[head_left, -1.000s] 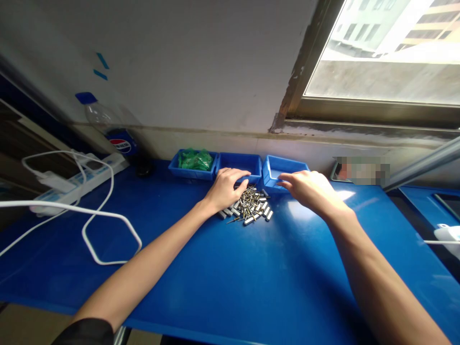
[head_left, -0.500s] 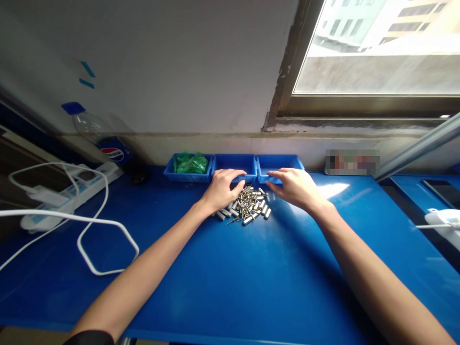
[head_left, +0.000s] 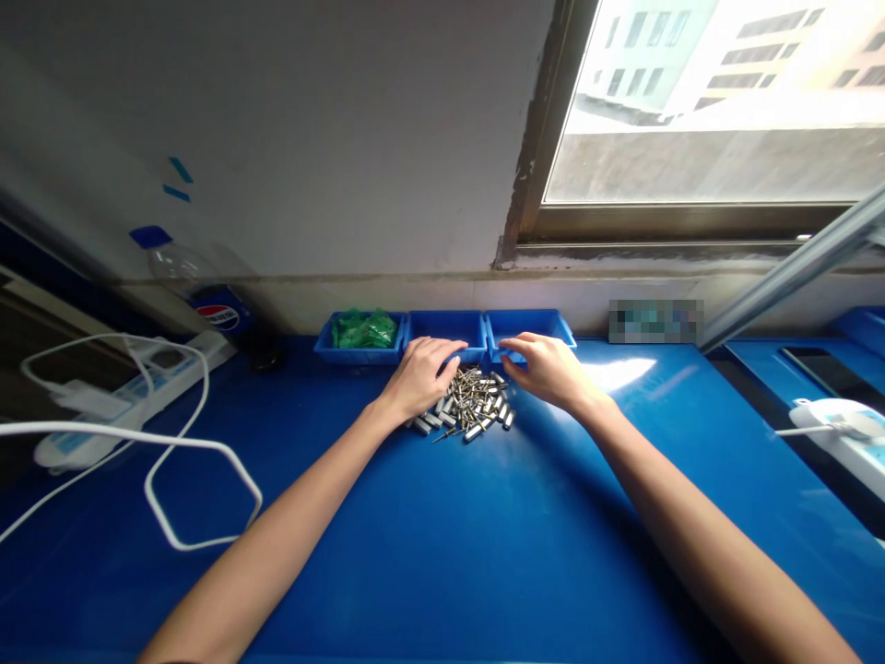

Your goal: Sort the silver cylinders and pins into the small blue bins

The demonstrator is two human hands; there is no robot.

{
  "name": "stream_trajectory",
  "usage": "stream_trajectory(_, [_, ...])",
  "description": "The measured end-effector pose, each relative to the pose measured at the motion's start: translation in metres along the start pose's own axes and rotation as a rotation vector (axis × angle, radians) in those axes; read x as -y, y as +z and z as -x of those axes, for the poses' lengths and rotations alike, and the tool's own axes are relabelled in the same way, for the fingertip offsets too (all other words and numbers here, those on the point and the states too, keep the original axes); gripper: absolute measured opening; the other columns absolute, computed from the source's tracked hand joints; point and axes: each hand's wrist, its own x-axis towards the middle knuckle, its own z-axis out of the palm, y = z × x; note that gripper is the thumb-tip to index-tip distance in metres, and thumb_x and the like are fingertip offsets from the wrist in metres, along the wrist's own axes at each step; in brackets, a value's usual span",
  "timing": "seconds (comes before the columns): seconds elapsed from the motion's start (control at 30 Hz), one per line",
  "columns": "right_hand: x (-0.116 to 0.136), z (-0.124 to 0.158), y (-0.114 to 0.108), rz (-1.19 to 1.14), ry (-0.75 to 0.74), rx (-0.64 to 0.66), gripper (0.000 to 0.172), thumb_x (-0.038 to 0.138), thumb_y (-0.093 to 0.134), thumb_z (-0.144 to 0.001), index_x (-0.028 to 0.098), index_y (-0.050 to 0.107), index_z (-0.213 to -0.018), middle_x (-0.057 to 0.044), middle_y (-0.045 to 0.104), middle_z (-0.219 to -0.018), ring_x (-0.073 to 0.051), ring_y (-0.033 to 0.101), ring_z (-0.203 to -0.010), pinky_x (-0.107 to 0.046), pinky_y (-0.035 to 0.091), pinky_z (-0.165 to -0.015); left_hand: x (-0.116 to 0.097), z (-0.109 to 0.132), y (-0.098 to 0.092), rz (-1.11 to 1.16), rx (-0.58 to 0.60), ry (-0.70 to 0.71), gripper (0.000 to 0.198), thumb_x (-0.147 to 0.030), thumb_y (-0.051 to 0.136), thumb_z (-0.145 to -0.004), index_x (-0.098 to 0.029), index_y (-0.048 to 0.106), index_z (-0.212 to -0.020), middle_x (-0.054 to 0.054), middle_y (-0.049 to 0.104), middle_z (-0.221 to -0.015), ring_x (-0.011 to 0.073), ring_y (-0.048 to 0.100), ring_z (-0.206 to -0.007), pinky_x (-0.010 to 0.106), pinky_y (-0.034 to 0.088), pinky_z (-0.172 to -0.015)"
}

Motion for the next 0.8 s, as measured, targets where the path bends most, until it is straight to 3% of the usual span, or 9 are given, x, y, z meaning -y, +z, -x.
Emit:
stream_trajectory(0.23, [0.000, 0.001, 0.003, -0.026, -0.029, -0.025, 0.034, 0.026, 0.057, -0.100, 0.017, 0.076, -0.127, -0.013, 0.079, -0.114, -0.024, 0.076, -0.094, -0.032, 0.055, -0.088, -0.003, -0.001, 0.005, -0.123, 0.034, -0.005, 0.043, -0.026, 0.045, -0.107, -0.019, 0.063, -0.145, 0.012, 0.070, -0.137, 0.0276, 0.060, -0.131, 0.051, 0.042, -0.117])
stream_trajectory(0.37, [0.007, 0.002, -0.001, -0.076, -0.051, -0.085, 0.034, 0.024, 0.055, -0.100, 0.017, 0.075, -0.128, -0.012, 0.078, -0.122, -0.025, 0.075, -0.102, -0.034, 0.056, -0.091, -0.008, 0.006, -0.005, -0.077, -0.090, 0.043, 0.040, -0.026, 0.049, -0.105, -0.018, 0.066, -0.140, 0.013, 0.065, -0.143, 0.0301, 0.046, -0.147, 0.050, 0.041, -0.122])
stream_trajectory(0.4, [0.012, 0.001, -0.002, -0.092, -0.063, -0.113, 0.034, 0.024, 0.055, -0.101, 0.017, 0.075, -0.127, -0.012, 0.077, -0.123, -0.025, 0.075, -0.103, -0.034, 0.056, -0.091, -0.008, 0.009, -0.009, -0.061, -0.137, 0.051, 0.037, -0.026, 0.049, -0.104, -0.018, 0.069, -0.134, 0.012, 0.067, -0.139, 0.0293, 0.049, -0.143, 0.048, 0.044, -0.120])
stream_trajectory(0.5, [0.031, -0.009, -0.003, -0.162, -0.129, -0.164, 0.030, 0.025, 0.055, -0.101, 0.018, 0.076, -0.121, -0.011, 0.078, -0.117, -0.025, 0.072, -0.100, -0.036, 0.056, -0.091, -0.009, 0.023, -0.025, -0.023, -0.246, -0.040, 0.026, -0.025, 0.051, -0.103, -0.018, 0.074, -0.113, 0.010, 0.074, -0.111, 0.0243, 0.067, -0.108, 0.040, 0.054, -0.102])
stream_trajectory(0.6, [0.057, -0.029, 0.003, -0.210, -0.216, -0.130, 0.028, 0.023, 0.057, -0.100, 0.019, 0.076, -0.119, -0.010, 0.078, -0.116, -0.027, 0.068, -0.106, -0.041, 0.053, -0.096, -0.003, 0.038, -0.036, 0.054, -0.275, -0.205, 0.020, -0.025, 0.054, -0.100, -0.019, 0.072, -0.094, 0.004, 0.074, -0.088, 0.0180, 0.068, -0.079, 0.030, 0.054, -0.078])
stream_trajectory(0.8, [0.108, -0.079, 0.032, -0.122, -0.380, -0.043, 0.031, 0.028, 0.062, -0.099, 0.021, 0.076, -0.126, -0.015, 0.063, -0.144, -0.036, 0.050, -0.132, -0.050, 0.048, -0.104, 0.028, 0.065, -0.043, 0.155, -0.308, -0.481, 0.021, -0.024, 0.056, -0.095, -0.020, 0.072, -0.082, 0.002, 0.076, -0.077, 0.0179, 0.070, -0.069, 0.027, 0.050, -0.068])
